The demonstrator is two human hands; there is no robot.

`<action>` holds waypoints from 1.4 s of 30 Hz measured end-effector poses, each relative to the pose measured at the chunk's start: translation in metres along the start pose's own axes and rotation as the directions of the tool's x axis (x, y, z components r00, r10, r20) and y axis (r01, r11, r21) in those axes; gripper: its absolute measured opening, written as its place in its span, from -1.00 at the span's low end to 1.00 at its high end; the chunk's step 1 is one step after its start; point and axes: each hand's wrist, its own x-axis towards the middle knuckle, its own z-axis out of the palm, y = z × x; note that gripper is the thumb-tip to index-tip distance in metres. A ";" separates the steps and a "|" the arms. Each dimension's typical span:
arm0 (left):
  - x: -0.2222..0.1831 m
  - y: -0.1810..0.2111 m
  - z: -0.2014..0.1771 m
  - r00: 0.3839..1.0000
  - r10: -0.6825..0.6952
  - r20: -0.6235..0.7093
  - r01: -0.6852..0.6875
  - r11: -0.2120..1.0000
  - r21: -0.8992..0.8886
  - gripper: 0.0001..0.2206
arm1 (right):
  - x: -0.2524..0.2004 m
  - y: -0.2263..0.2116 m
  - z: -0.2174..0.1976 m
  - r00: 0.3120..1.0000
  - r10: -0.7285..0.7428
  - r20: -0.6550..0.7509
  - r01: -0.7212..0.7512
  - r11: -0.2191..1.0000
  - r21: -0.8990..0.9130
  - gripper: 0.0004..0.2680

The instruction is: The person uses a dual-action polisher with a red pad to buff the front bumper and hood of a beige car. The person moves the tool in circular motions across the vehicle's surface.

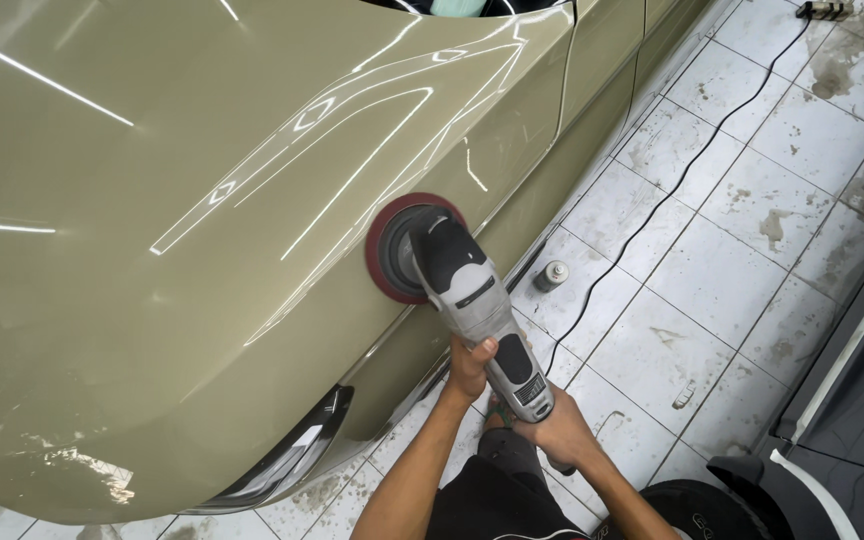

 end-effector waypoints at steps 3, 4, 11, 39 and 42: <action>0.024 -0.011 0.018 0.999 0.046 -0.019 -0.042 0.987 0.154 -0.50 | 0.030 0.018 -0.023 0.999 0.024 -0.030 -0.027 0.995 -0.092 -0.80; 0.032 -0.012 0.024 0.999 0.044 -0.020 -0.041 0.987 0.155 -0.50 | 0.037 0.020 -0.029 0.999 0.026 -0.028 -0.028 0.996 -0.090 -0.80; 0.070 -0.019 0.049 0.999 0.053 0.009 -0.054 0.985 0.163 -0.56 | 0.065 0.015 -0.057 0.998 -0.047 -0.039 0.047 0.999 -0.006 -0.81; -0.110 0.063 -0.071 0.994 -0.096 -0.043 0.097 0.995 0.014 -0.46 | -0.052 0.070 0.113 0.992 -0.090 0.085 0.091 0.996 -0.006 -0.80; -0.134 0.055 -0.106 0.994 -0.019 -0.107 0.028 0.997 0.078 -0.45 | -0.067 0.070 0.134 0.985 -0.162 0.066 0.167 0.984 -0.069 -0.67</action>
